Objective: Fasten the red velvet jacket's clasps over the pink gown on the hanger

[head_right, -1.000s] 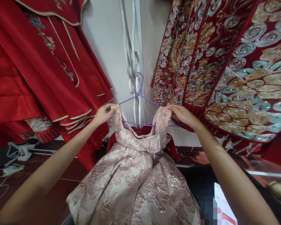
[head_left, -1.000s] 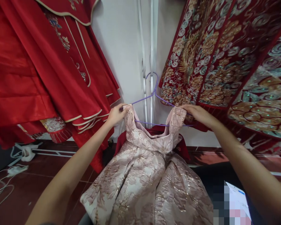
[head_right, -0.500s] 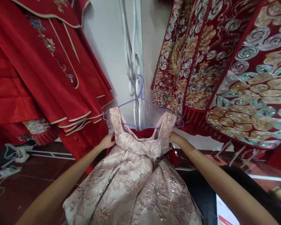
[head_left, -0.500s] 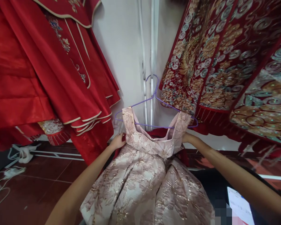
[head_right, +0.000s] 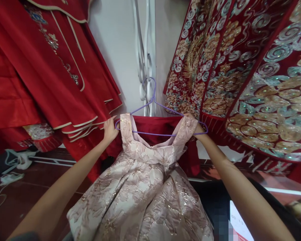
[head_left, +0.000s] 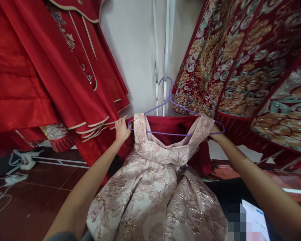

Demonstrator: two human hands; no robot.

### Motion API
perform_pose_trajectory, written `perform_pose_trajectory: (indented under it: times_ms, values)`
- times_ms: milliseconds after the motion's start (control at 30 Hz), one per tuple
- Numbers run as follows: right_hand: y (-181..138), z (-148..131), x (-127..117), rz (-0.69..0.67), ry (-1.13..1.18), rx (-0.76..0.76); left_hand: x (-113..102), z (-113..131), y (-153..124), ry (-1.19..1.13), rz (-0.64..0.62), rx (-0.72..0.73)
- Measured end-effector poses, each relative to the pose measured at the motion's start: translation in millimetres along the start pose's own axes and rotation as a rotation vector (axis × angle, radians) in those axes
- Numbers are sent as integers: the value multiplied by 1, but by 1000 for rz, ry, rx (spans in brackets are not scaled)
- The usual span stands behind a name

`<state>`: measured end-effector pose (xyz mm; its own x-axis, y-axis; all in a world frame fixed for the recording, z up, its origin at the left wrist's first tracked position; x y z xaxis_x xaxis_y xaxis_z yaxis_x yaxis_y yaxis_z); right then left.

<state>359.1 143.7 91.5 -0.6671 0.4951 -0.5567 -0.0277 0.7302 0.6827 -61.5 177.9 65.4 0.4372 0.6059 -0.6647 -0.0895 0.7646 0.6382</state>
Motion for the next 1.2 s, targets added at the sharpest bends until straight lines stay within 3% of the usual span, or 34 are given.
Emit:
perform_pose_trajectory:
  times_ms: [133,233,333,400,533,700,767,900,967,1200]
  values:
    - [-10,15,-1,-120,141,45,30,-23,4,-257,-241,-208]
    - [-15,30,-3,-224,373,189,47,-33,-7,-559,-433,-347]
    - [-16,41,-7,-255,570,376,45,-36,-13,-673,-500,-406]
    - [-13,42,-11,-218,610,424,37,-32,-11,-741,-510,-373]
    - [-1,28,-25,-89,489,260,25,-21,-7,-888,-707,-344]
    - [2,0,-46,107,159,22,21,-21,-19,-844,-885,-410]
    - [0,-16,-53,158,32,-61,22,-19,-16,-785,-824,-353]
    - [-5,-46,-62,190,-176,-181,9,-21,12,-602,-354,-166]
    - [-8,-56,-66,199,-231,-200,6,-20,22,-517,-230,-94]
    - [-24,-79,-72,127,-298,-172,16,-16,19,-318,-334,43]
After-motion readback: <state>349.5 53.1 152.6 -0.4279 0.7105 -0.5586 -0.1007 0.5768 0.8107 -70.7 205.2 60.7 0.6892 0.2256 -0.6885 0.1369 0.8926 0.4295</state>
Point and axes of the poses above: each hand's wrist, its own y-axis towards the middle knuckle, its own x-axis out of the palm, z = x × y, the point moved 7 cm from there along y, towards the middle knuckle, and after that the axes turned 1 degree about -x, right-handed, at the moved point
